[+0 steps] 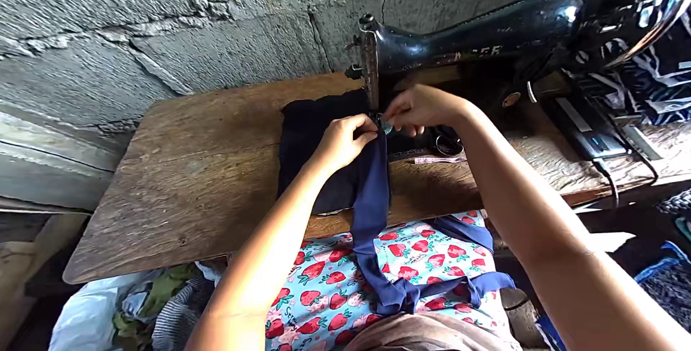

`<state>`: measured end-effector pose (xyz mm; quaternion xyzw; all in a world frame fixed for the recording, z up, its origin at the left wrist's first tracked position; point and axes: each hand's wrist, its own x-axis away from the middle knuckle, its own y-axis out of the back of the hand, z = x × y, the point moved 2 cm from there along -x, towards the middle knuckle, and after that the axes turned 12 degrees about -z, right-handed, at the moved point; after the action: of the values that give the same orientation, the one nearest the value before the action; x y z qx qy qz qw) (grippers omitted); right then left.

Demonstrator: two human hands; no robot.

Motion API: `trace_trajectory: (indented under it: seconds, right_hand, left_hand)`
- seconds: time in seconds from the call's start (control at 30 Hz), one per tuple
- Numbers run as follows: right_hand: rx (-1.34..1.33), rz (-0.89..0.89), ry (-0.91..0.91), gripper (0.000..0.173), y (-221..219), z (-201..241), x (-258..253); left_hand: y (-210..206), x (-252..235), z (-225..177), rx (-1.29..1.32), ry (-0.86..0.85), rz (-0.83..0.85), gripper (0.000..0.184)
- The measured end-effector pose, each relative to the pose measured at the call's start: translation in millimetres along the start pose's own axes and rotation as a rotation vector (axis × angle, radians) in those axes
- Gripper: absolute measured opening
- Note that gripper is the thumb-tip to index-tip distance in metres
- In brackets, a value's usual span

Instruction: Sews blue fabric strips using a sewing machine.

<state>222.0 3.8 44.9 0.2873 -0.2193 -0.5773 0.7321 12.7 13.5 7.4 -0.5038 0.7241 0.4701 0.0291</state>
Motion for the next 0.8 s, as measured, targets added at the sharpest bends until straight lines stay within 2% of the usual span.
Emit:
trace_trajectory:
  seconds: [0.1, 0.27, 0.4, 0.5, 0.6, 0.8]
  right_hand:
    - [-0.158, 0.122, 0.047, 0.023, -13, -3, 3]
    - [-0.225, 0.113, -0.063, 0.016, -20, -15, -2]
    - [-0.134, -0.005, -0.172, 0.02, -26, -20, -11]
    - [-0.09, -0.09, -0.252, 0.02, -34, -17, -14]
    - [-0.061, -0.142, -0.321, 0.02, -37, -14, -16]
    - [-0.071, -0.197, -0.354, 0.021, -36, -18, -18]
  left_hand:
    - [-2, 3, -1, 0.024, -0.033, -0.021, 0.011]
    - [-2, 7, 0, -0.004, 0.071, -0.005, 0.011]
    - [-2, 1, -2, -0.078, 0.275, 0.005, 0.014]
    - [1, -15, -8, -0.168, 0.406, 0.097, 0.016]
    - [2, -28, -11, -0.264, 0.441, 0.178, 0.019]
    - [-2, -42, -4, -0.334, 0.49, 0.219, 0.025]
